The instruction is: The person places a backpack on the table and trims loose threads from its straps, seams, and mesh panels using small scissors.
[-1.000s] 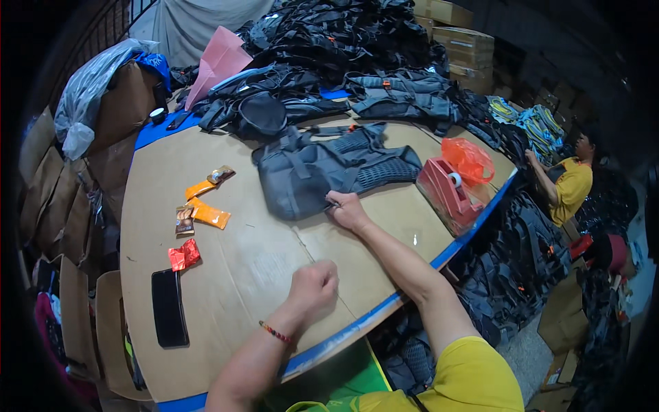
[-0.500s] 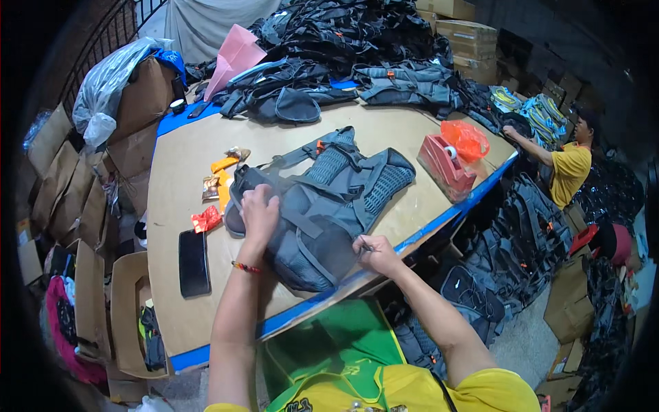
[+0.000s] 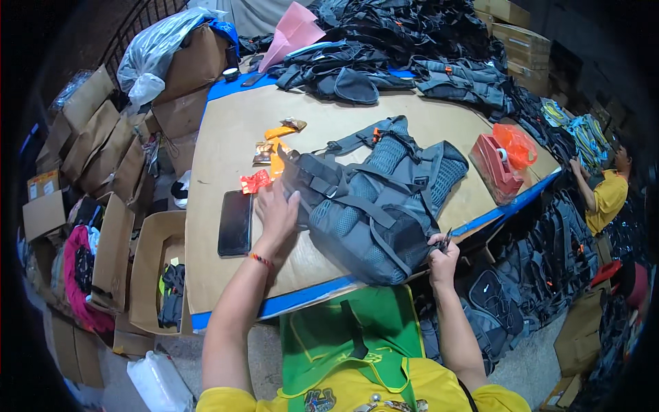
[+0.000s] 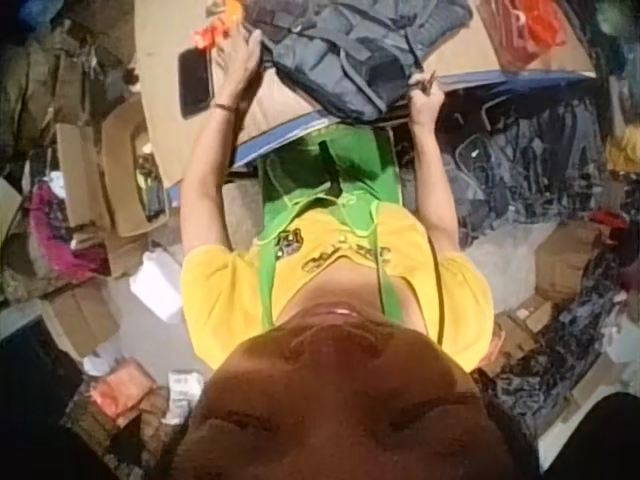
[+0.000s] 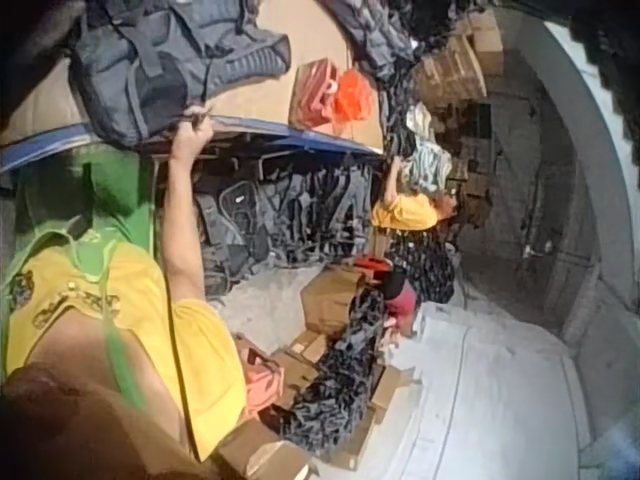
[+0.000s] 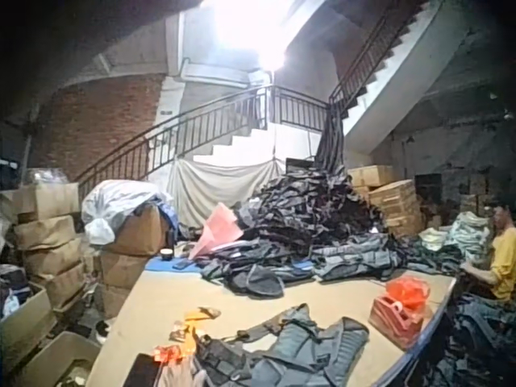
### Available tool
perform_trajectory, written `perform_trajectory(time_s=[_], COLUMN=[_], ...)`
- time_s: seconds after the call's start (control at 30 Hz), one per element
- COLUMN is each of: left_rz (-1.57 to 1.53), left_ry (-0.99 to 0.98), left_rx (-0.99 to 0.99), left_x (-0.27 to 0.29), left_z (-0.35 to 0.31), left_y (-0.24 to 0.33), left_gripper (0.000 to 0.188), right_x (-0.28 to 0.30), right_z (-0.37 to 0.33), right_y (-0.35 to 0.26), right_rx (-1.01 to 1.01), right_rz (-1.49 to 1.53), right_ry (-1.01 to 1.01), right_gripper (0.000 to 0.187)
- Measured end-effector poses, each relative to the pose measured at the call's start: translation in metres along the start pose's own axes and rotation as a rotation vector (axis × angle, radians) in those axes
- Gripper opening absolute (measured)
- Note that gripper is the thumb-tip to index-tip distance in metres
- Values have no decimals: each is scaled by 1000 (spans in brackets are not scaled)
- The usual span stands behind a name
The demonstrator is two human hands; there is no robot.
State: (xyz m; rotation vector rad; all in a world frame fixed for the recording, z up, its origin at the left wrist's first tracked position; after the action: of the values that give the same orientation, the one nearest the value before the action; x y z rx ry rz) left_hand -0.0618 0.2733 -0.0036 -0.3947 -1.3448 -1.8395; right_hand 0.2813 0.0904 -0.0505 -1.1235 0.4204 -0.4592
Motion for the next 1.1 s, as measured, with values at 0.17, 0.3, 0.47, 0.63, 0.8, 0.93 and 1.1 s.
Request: perform_trajectory(time_s=[0.17,0.3,0.47,0.63,0.8,0.93,1.1], left_rz=[155,245,366,350,108,14,537], left_ry=[115,-309,-199,-90,-277,-717,-403], left_rx=[-49,-95,-58,-11,-143,131,114], left_x=[-36,-71,-83,-99,-86,-32,52], left_z=[56,108,139,165,177,116,57], left_y=[-26,-34,-16,-28,-59,6,-42], left_gripper=[47,46,43,42,42,53,65], right_x=[-15,-28,-36,-39,-52,-30,-37], right_z=[15,34,24,21,22,27,22], right_y=[-17,-19,-25,-27,-31,-24,-22], right_rx=[252,363,522,563,572,547,562], right_rz=[-333,-450,-806,-825,-821,-875,-856], right_ry=[-73,-90,-101,-101,-142,-101,-110], right_gripper=[23,22,25,27,27,28,29])
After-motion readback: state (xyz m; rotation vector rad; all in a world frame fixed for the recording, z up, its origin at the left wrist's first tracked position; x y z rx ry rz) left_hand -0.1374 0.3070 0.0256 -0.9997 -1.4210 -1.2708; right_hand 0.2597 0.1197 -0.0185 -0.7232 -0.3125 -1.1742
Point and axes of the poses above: each hand's wrist, its own z-axis towards the middle knuckle, its own x-axis out of the back of the hand, y = z × x, the point moved 7 cm from there along z, towards the middle knuckle, and after that the axes turned 15 degrees about x, right-handed, at the moved point
